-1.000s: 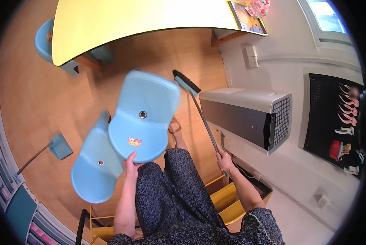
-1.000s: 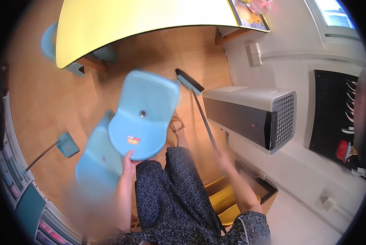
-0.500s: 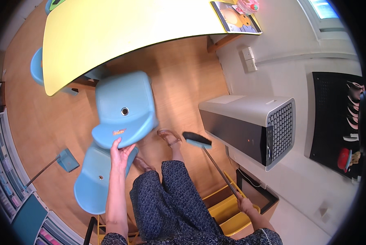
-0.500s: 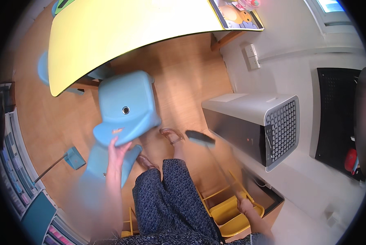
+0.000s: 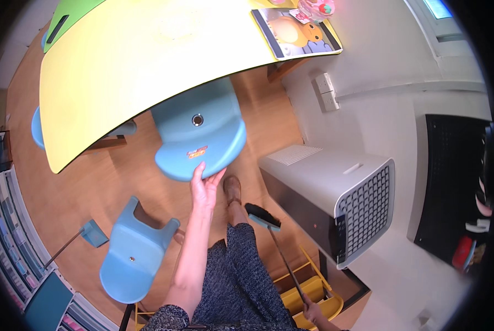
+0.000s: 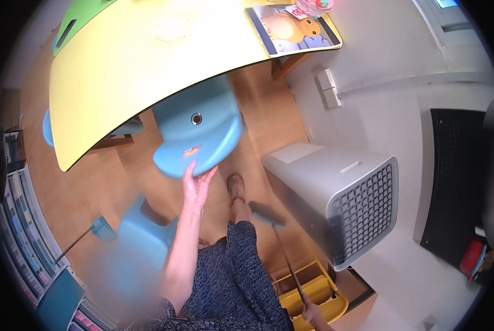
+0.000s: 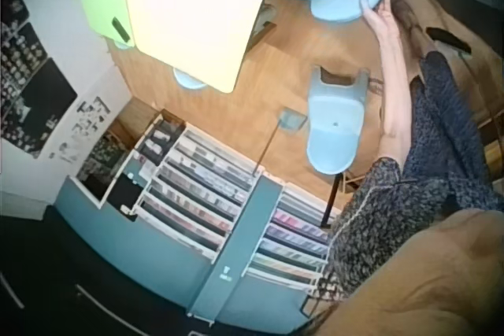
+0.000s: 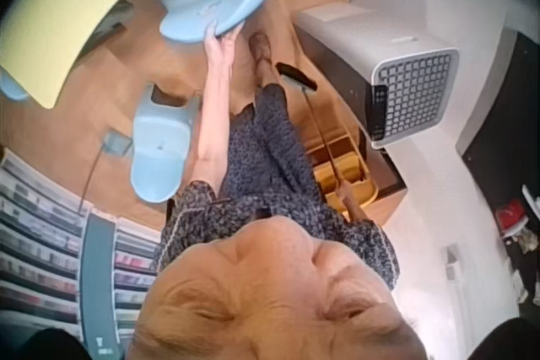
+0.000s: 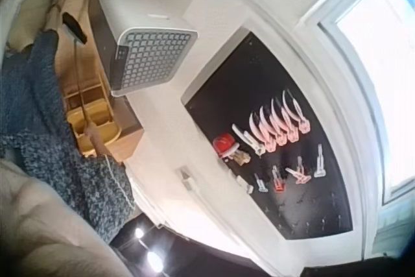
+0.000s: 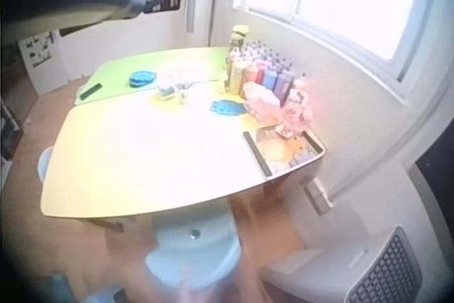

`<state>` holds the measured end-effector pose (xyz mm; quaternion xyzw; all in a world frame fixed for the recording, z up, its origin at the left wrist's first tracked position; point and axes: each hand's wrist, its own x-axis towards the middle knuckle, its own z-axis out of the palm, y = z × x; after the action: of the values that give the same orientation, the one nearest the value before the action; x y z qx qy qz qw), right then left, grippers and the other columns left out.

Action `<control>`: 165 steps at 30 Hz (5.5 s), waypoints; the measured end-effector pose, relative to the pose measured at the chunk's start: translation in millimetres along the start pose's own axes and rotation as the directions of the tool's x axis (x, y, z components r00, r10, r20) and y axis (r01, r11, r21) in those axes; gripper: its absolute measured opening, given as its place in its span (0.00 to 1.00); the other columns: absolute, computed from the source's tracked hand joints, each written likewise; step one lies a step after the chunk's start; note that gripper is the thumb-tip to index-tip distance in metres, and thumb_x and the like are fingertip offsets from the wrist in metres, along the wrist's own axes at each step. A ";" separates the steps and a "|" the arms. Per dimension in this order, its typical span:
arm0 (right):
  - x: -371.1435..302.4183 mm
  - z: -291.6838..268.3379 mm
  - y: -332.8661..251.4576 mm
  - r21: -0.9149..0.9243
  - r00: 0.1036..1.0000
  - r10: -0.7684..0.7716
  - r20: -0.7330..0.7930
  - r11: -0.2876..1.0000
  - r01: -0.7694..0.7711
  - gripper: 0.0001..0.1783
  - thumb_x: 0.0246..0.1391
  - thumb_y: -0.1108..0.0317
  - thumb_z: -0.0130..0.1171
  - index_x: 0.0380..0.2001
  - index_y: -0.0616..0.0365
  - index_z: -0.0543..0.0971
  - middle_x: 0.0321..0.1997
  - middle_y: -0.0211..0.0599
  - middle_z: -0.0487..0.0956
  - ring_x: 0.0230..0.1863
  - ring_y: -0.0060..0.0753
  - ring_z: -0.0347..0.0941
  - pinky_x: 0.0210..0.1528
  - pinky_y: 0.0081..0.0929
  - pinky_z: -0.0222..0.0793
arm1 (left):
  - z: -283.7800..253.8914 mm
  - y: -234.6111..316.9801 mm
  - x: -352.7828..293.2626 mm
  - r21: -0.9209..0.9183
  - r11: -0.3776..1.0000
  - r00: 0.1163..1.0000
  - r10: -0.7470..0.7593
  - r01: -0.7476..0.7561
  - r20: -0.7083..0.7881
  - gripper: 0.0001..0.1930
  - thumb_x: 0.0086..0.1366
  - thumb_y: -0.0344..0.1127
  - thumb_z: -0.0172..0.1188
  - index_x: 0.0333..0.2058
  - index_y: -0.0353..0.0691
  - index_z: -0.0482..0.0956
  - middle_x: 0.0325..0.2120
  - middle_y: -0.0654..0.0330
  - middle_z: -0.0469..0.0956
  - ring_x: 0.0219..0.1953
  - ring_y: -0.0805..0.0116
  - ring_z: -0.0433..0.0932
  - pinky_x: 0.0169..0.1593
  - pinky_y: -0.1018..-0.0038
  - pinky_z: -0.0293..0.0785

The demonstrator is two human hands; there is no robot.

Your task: The person sweeps a wooden floor in a room using a broom and dustpan. They move several small blue and yellow chairs to clean underneath them and then return the chairs to their original positions. The person sweeps debris into the dustpan and continues cleaning the floor around the furniture.

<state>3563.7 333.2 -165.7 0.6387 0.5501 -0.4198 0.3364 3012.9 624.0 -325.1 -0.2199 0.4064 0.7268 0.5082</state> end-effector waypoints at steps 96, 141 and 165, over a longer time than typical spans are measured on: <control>156.7 101.5 -385.1 -0.575 0.803 -0.596 -0.019 0.663 0.479 0.31 0.56 0.68 0.47 0.63 0.32 0.59 0.27 0.54 0.76 0.29 0.59 0.73 0.33 0.49 0.68 | -486.8 329.1 -344.7 0.664 0.619 0.789 0.113 0.420 -0.604 0.28 0.55 0.43 0.63 0.50 0.29 0.71 0.40 0.48 0.78 0.35 0.60 0.80 0.35 0.68 0.79; -16.6 114.4 -116.0 0.559 0.931 0.365 -0.018 0.775 -0.293 0.29 0.57 0.60 0.49 0.62 0.47 0.61 0.28 0.47 0.76 0.22 0.41 0.67 0.21 0.33 0.61 | -8.0 94.5 127.3 -0.110 0.987 0.991 0.122 -0.116 0.057 0.27 0.59 0.34 0.59 0.53 0.33 0.58 0.54 0.42 0.61 0.56 0.42 0.64 0.57 0.43 0.66; -21.3 149.0 -115.2 0.991 0.890 0.455 0.007 0.118 -0.069 0.27 0.61 0.70 0.43 0.64 0.47 0.58 0.17 0.28 0.68 0.10 0.21 0.58 0.10 0.18 0.54 | 12.4 120.8 151.9 0.338 0.939 0.991 -0.098 0.062 0.093 0.58 0.51 0.59 0.63 0.60 0.26 0.32 0.56 0.30 0.56 0.53 0.33 0.67 0.51 0.53 0.75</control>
<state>3424.5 210.8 -205.4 0.8447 0.0710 -0.5026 -0.1700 2844.5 700.6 -384.9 -0.1071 0.4862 0.6370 0.5886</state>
